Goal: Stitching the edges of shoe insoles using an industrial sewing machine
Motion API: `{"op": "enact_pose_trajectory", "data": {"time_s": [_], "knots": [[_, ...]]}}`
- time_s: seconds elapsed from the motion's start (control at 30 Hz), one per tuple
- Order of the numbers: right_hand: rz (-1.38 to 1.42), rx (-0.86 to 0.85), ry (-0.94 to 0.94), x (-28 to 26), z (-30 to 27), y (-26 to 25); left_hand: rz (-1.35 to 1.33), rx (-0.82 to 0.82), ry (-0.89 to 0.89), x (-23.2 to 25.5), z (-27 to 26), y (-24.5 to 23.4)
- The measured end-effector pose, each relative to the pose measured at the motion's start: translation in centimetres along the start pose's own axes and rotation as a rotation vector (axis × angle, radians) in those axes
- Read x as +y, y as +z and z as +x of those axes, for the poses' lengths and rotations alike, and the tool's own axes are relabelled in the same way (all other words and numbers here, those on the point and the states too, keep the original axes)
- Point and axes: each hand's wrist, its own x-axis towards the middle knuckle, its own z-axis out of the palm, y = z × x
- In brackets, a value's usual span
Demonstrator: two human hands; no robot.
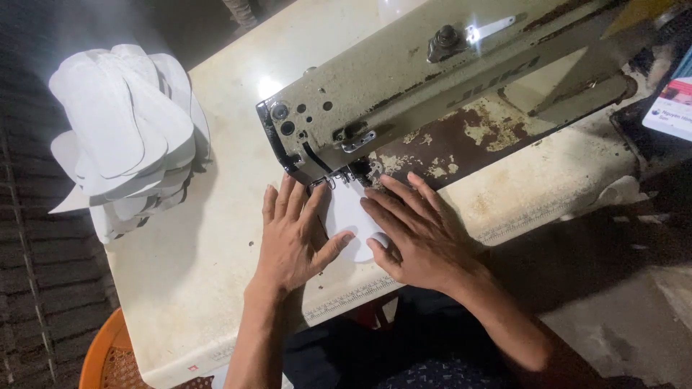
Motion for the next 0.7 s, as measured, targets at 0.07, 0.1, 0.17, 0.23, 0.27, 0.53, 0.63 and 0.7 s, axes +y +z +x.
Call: {"op": "enact_pose_trajectory", "data": {"time_s": [0.07, 0.1, 0.17, 0.23, 0.27, 0.53, 0.63, 0.7], "knots": [[0.059, 0.01, 0.056, -0.1, -0.1, 0.4, 0.009, -0.025, -0.004, -0.4, 0.1, 0.1], [0.059, 0.011, 0.057, -0.1, 0.0, 0.2, 0.009, -0.026, -0.003, -0.4, 0.1, 0.0], [0.026, 0.067, 0.017, -0.1, 0.1, -0.2, 0.015, -0.021, -0.003, -0.6, 0.3, -0.1], [0.052, 0.103, 0.031, -0.1, 0.0, 0.4, 0.018, -0.104, -0.075, -2.0, 0.2, 1.4], [0.077, 0.139, 0.043, -0.1, -0.1, 0.7, 0.022, -0.185, -0.149, -2.7, 0.2, 2.2], [0.096, 0.199, 0.024, 0.1, -0.2, 1.2, 0.053, -0.208, -0.145, -4.1, 0.6, 2.7], [0.099, 0.232, 0.024, 0.0, -0.2, 1.5, 0.059, -0.192, -0.128, -4.7, 0.8, 2.8], [0.093, 0.249, 0.029, 0.0, -0.2, 1.7, 0.068, -0.182, -0.117, -5.1, 0.8, 3.0]]}}
